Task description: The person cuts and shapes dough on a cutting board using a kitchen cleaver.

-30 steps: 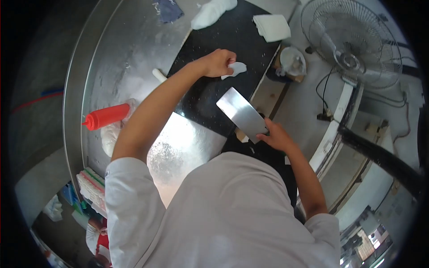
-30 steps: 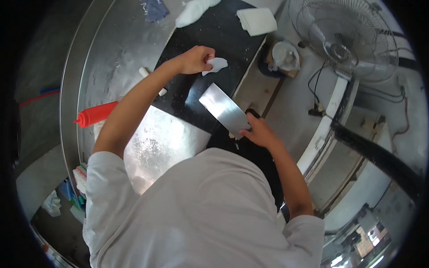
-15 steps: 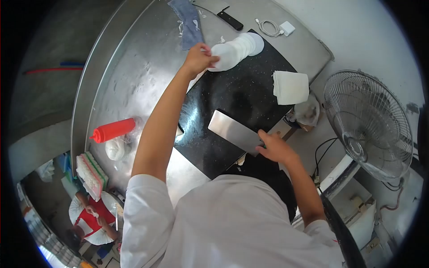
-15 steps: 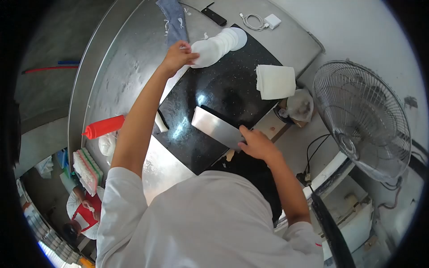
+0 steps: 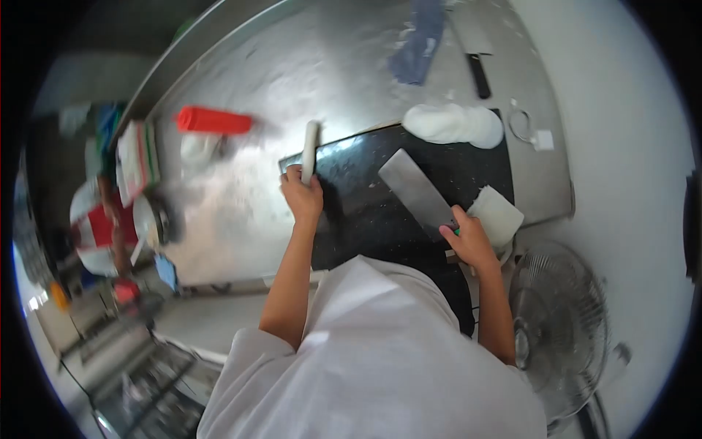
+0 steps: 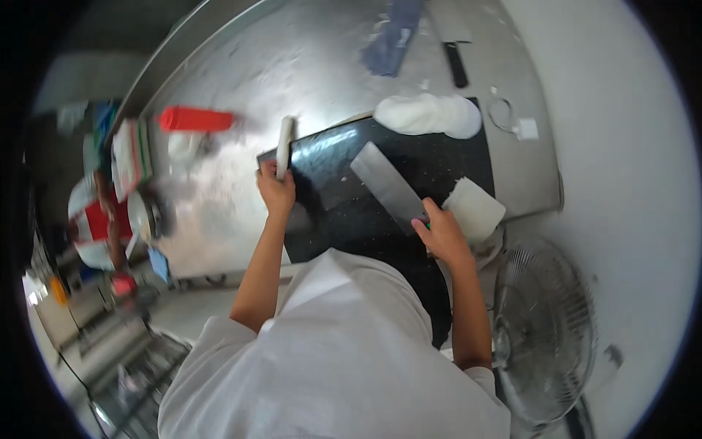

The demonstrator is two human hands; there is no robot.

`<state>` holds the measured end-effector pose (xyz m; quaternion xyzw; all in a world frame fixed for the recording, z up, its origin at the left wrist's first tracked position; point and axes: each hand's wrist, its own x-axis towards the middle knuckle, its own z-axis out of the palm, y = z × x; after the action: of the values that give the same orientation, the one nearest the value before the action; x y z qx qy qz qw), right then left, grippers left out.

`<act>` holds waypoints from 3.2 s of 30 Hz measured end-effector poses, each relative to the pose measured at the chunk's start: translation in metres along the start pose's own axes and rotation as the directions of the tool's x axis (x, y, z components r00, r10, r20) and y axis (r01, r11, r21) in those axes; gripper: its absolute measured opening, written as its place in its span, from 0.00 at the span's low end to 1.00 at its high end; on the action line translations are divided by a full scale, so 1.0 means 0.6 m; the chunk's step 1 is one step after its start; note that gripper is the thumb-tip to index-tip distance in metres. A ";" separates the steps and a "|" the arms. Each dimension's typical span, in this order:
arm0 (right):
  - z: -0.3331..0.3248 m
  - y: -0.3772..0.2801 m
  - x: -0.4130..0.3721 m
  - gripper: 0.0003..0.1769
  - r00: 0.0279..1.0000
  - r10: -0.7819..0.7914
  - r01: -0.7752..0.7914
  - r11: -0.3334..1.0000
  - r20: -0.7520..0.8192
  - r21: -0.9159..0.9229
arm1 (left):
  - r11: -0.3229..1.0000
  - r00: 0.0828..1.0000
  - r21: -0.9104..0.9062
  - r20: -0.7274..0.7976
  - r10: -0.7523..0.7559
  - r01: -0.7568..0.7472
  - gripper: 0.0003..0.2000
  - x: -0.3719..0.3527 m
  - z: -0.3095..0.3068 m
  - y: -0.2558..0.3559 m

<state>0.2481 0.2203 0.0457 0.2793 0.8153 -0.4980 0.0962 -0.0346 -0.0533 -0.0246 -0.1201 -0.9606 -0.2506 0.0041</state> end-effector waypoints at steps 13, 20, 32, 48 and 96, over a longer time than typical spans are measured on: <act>0.093 -0.195 0.103 0.18 0.915 -0.296 0.393 0.814 0.275 -0.428 | 0.900 0.986 -0.410 -0.138 0.096 -0.145 0.14 -0.131 -0.065 -0.052; 0.143 -0.220 0.110 0.21 0.897 -0.179 0.405 0.703 0.405 -0.585 | 0.864 0.929 -0.393 0.058 0.366 -0.316 0.11 -0.072 -0.067 -0.119; 0.266 -0.112 -0.074 0.21 0.983 -0.067 0.038 0.985 -0.171 -0.169 | 0.761 0.937 -0.631 0.154 0.315 -0.152 0.09 -0.118 -0.119 -0.059; 0.453 -0.072 -0.394 0.21 0.481 0.400 -0.234 0.916 -0.780 0.325 | 0.369 0.048 -0.214 0.810 0.585 -0.904 0.22 -0.099 -0.041 0.120; 0.540 -0.037 -0.330 0.25 0.360 0.777 -0.302 0.621 -0.517 0.723 | 0.238 0.172 -0.576 0.168 0.971 -0.782 0.31 -0.169 0.039 0.072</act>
<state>0.3599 -0.1392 -0.0090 0.7482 0.4515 -0.4465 -0.1923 0.0754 -0.0287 -0.0315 -0.7210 -0.5982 -0.3287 -0.1191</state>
